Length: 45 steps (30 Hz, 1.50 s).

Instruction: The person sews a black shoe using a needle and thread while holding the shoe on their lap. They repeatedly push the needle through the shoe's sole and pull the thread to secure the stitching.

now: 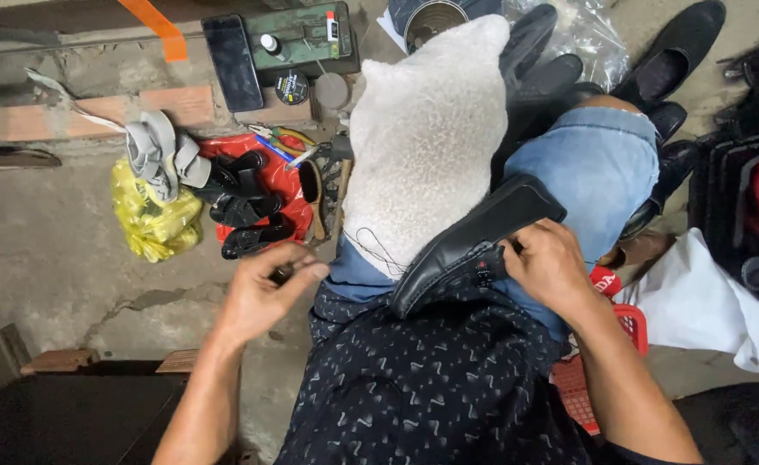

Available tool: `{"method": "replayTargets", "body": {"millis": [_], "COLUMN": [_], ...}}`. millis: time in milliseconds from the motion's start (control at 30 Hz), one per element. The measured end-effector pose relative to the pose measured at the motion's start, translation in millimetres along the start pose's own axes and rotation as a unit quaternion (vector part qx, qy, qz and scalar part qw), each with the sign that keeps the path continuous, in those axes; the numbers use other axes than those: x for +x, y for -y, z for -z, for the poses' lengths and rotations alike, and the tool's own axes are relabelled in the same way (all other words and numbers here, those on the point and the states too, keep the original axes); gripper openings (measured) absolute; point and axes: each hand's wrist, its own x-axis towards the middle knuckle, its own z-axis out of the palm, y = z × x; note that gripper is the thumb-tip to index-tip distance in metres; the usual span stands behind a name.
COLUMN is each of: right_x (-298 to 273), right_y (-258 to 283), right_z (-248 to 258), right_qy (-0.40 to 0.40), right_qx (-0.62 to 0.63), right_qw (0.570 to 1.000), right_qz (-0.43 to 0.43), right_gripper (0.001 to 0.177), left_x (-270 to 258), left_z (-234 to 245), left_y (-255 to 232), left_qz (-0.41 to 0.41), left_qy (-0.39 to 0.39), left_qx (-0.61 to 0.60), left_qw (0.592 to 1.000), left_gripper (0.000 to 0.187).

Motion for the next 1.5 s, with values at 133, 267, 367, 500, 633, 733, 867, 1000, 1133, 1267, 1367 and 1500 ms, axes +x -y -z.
{"method": "replayTargets", "body": {"millis": [133, 267, 367, 500, 633, 733, 867, 1000, 1133, 1267, 1367, 1500], "right_x": [1, 4, 5, 6, 5, 7, 8, 10, 17, 20, 23, 20], "right_y": [-13, -24, -25, -33, -37, -33, -37, -29, -14, -26, -1, 10], "right_z": [-5, -9, -9, -11, -14, -13, -16, -4, 5, 4, 19, 22], "right_qy": [0.024, 0.034, 0.033, 0.042, 0.043, 0.039, 0.038, 0.043, 0.051, 0.067, 0.089, 0.097], "right_qx": [0.032, 0.044, 0.039, 0.048, 0.046, 0.047, 0.049, 0.056, 0.078, 0.081, 0.081, 0.08], "right_qw": [0.999, 0.998, 0.999, 0.998, 0.998, 0.998, 0.998, 0.998, 0.996, 0.994, 0.993, 0.992], "right_qz": [-0.004, 0.003, 0.003, 0.003, -0.003, -0.008, -0.008, -0.001, -0.001, 0.006, 0.017, 0.022], "right_gripper": [0.027, 0.022, 0.018, 0.019, 0.02, 0.02, 0.02, 0.01, 0.014, 0.017, 0.017, 0.015], "left_x": [-8, 2, 5, 12, 16, 16, 10, -5, -3, -7, -40, -75], "left_z": [-30, -36, -33, -37, -26, -25, -24, -13, -4, -6, 41, 69], "left_y": [-13, -16, -7, 4, -24, -18, -27, -29, -43, -12, 53, 103], "left_qz": [-0.063, -0.163, -0.188, -0.226, -0.253, -0.228, -0.219, -0.179, -0.073, 0.013, 0.137, 0.057], "left_qy": [-0.007, -0.06, -0.069, -0.047, -0.041, -0.016, -0.023, 0.05, 0.251, 0.214, -0.124, -0.177], "left_qx": [-0.036, 0.049, 0.081, 0.127, 0.246, 0.312, 0.425, 0.344, -0.091, -0.14, -0.195, -0.312], "left_qw": [0.997, 0.984, 0.976, 0.965, 0.935, 0.922, 0.878, 0.92, 0.961, 0.967, 0.963, 0.932], "left_gripper": [0.014, 0.016, 0.018, 0.024, 0.03, 0.047, 0.026, 0.008, 0.008, 0.02, 0.011, 0.046]}}
